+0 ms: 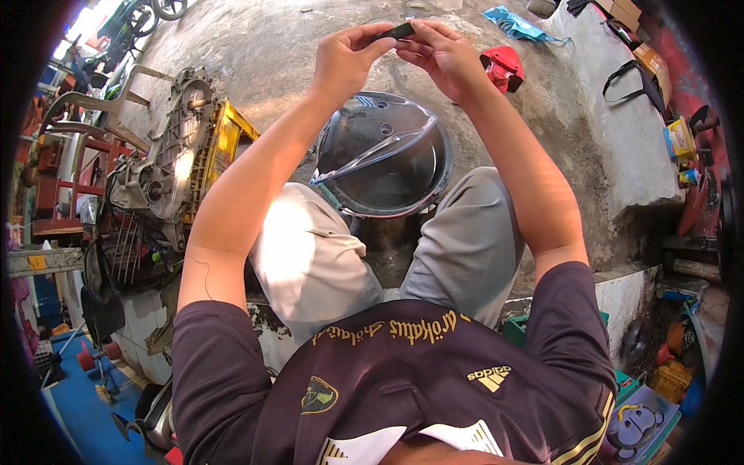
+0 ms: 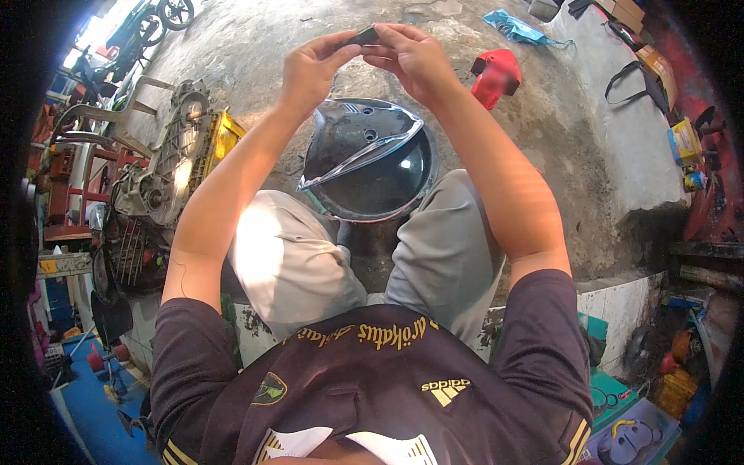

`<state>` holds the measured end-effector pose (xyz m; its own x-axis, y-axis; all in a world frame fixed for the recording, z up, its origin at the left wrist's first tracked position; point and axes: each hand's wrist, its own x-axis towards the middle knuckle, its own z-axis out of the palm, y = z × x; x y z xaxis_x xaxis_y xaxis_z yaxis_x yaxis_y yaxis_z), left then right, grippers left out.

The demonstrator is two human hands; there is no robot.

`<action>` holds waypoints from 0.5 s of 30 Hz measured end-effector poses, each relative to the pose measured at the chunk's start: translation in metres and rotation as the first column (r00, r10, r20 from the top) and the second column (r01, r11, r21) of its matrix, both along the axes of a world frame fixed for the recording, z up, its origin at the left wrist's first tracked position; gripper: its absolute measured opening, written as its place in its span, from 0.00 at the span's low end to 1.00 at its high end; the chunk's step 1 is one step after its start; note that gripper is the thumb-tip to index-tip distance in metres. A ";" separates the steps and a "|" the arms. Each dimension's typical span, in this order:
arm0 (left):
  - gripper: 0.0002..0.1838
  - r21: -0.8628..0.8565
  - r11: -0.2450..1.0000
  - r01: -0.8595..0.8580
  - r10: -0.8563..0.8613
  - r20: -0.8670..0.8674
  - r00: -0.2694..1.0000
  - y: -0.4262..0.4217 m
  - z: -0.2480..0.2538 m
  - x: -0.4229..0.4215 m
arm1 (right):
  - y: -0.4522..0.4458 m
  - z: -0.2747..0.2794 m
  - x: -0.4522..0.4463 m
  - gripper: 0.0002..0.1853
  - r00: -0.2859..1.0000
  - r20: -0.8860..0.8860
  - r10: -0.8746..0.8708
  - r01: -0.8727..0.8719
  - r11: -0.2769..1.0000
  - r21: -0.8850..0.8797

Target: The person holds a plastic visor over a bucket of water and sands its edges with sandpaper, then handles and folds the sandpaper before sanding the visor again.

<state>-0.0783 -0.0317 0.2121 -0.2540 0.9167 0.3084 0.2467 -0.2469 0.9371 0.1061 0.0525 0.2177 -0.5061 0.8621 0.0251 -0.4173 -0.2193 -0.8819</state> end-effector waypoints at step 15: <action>0.18 0.042 0.999 0.024 -0.025 0.026 0.999 -0.001 0.002 0.001 | 0.006 -0.003 0.002 0.15 0.999 -0.007 0.034 -0.034 0.999 0.008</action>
<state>-0.0774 -0.0325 0.2145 -0.2401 0.9092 0.3401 0.2153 -0.2917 0.9320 0.1080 0.0586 0.2144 -0.5349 0.8442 0.0359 -0.4161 -0.2262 -0.8807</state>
